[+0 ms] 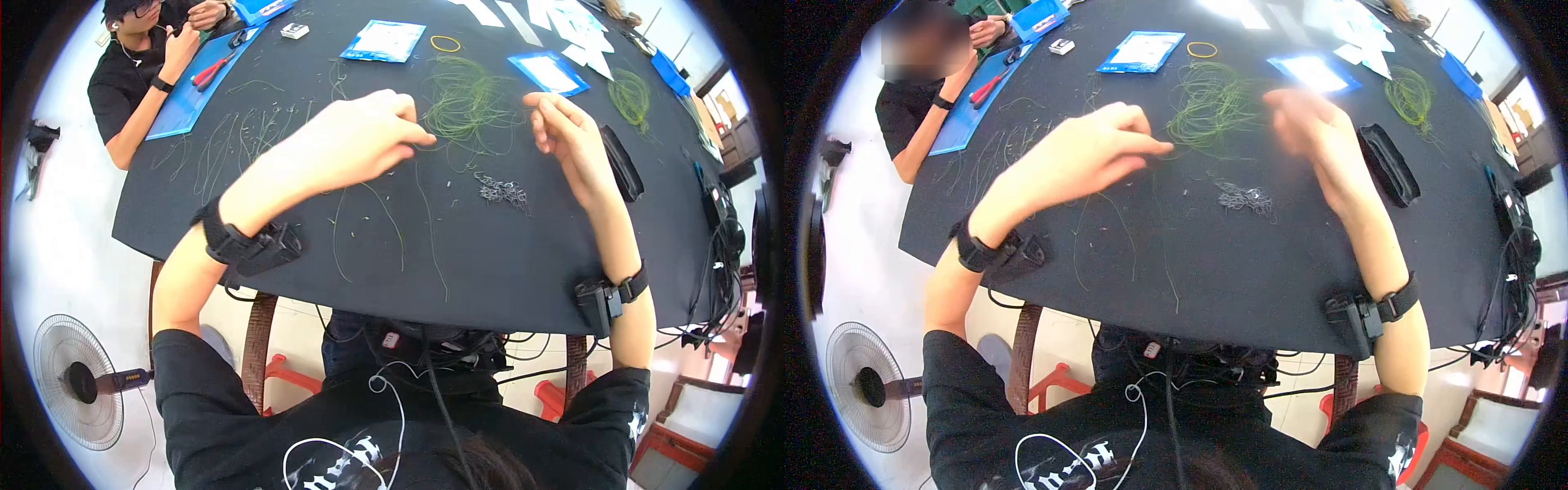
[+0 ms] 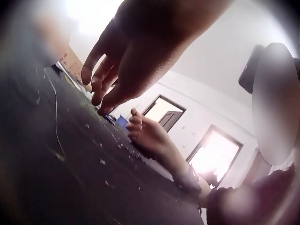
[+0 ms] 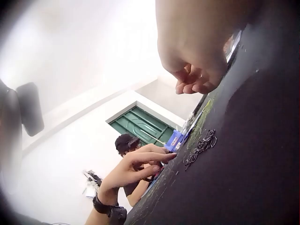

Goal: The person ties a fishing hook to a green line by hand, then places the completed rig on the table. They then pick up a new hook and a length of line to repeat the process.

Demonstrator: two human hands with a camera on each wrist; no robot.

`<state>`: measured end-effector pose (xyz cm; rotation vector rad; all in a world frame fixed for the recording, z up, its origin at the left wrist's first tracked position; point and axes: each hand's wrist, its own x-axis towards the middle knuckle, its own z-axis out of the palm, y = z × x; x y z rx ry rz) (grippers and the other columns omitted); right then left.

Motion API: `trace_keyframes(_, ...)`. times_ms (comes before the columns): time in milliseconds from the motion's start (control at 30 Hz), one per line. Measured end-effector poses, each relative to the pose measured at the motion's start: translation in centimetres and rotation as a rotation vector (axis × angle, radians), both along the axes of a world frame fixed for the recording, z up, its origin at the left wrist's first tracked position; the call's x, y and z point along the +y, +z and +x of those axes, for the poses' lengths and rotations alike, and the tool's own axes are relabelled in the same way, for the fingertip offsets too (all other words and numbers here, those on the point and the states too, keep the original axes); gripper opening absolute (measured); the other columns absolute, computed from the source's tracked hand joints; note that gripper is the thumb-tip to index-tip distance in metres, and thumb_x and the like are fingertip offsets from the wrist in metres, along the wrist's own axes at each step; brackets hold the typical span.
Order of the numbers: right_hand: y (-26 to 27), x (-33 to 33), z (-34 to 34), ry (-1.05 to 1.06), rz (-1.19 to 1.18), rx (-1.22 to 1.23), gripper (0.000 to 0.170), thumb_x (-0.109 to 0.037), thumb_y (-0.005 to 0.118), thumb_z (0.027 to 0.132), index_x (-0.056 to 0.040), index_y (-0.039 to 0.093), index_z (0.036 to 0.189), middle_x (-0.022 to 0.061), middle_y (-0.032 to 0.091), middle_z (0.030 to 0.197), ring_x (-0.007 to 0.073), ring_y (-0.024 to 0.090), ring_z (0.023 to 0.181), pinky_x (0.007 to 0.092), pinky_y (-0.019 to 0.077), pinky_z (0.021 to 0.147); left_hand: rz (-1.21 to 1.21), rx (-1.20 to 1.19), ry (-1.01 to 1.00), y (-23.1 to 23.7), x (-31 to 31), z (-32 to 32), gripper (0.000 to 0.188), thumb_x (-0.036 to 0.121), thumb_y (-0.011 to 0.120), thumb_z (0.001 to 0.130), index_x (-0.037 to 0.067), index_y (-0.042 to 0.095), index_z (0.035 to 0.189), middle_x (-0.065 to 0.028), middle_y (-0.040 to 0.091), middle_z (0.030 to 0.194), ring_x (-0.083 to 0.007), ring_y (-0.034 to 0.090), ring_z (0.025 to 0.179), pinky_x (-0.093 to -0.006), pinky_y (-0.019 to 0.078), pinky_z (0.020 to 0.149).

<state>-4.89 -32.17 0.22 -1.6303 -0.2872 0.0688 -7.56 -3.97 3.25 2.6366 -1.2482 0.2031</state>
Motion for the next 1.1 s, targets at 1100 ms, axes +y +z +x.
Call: trace_keyframes(1100, 0.6, 3.1, -2.3, 0.3, -0.273, -0.1, 0.025, -0.023, 0.054, 0.09, -0.0039, 0.063, 0.103, -0.0004, 0.061, 0.082, 0.0021, 0.044, 0.063, 0.0169, 0.0315, 0.05, -0.07, 0.063, 0.052, 0.3, -2.1, 0.7, 0.014, 0.017, 0.066, 0.072, 0.01, 0.059, 0.081, -0.003, 0.057, 0.076, -0.0195, 0.057, 0.075, -0.0305, 0.0462, 0.065)
